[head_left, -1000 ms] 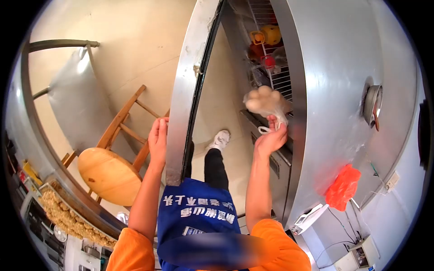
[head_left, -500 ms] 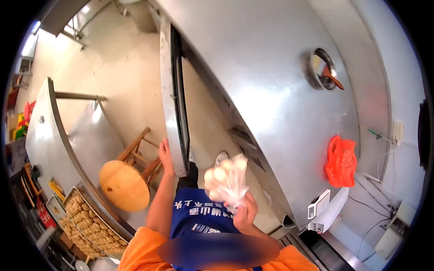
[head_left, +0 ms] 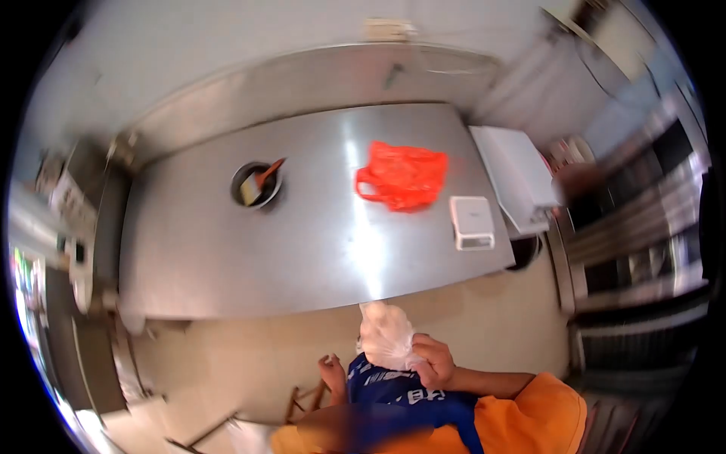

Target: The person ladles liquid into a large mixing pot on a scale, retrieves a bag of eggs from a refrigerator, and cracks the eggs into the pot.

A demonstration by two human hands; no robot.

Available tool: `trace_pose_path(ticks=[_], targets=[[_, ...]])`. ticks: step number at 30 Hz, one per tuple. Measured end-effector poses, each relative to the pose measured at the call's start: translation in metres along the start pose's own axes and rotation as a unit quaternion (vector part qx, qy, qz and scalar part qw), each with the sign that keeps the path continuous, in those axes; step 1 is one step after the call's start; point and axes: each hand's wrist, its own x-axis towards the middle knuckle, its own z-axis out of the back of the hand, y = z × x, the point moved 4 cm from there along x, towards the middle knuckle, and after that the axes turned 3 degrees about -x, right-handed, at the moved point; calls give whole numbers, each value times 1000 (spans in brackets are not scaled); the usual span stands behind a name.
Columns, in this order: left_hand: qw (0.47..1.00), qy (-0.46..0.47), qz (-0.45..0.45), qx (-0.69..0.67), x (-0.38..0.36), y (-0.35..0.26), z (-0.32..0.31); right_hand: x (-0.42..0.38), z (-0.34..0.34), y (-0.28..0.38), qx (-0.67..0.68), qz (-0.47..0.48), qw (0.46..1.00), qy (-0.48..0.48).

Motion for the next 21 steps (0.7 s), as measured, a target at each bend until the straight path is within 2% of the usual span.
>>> trace_pose_path(ticks=[3, 6, 8, 10, 12, 14, 15, 19, 21], targets=[[988, 136, 27, -62, -5, -15, -5, -14, 33, 21, -47, -26, 992, -118], [949, 298, 108, -9, 8, -18, -21, -40, 79, 49, -53, -65, 964, -252], [918, 362, 151, 51, 18, -40, -21, -63, 105, 61, -41, -82, 941, -324], [909, 382, 130, 106, 34, -55, -18, -96, 127, 70, -43, -102, 920, -376], [916, 357, 156, 99, 47, -61, -18, -131, 151, 71, -61, -145, 891, -425], [937, 308, 100, 133, 61, -60, -26, -170, 175, 69, -29, -152, 845, -512], [930, 311, 93, 176, 64, -66, -34, -192, 191, 71, -63, -155, 830, -531], [887, 387, 140, 211, 64, -74, -100, -283, 226, 56, -55, -188, 717, -669], [849, 443, 94, 272, 34, -88, -154, -337, 249, 51, -114, -192, 693, -685]])
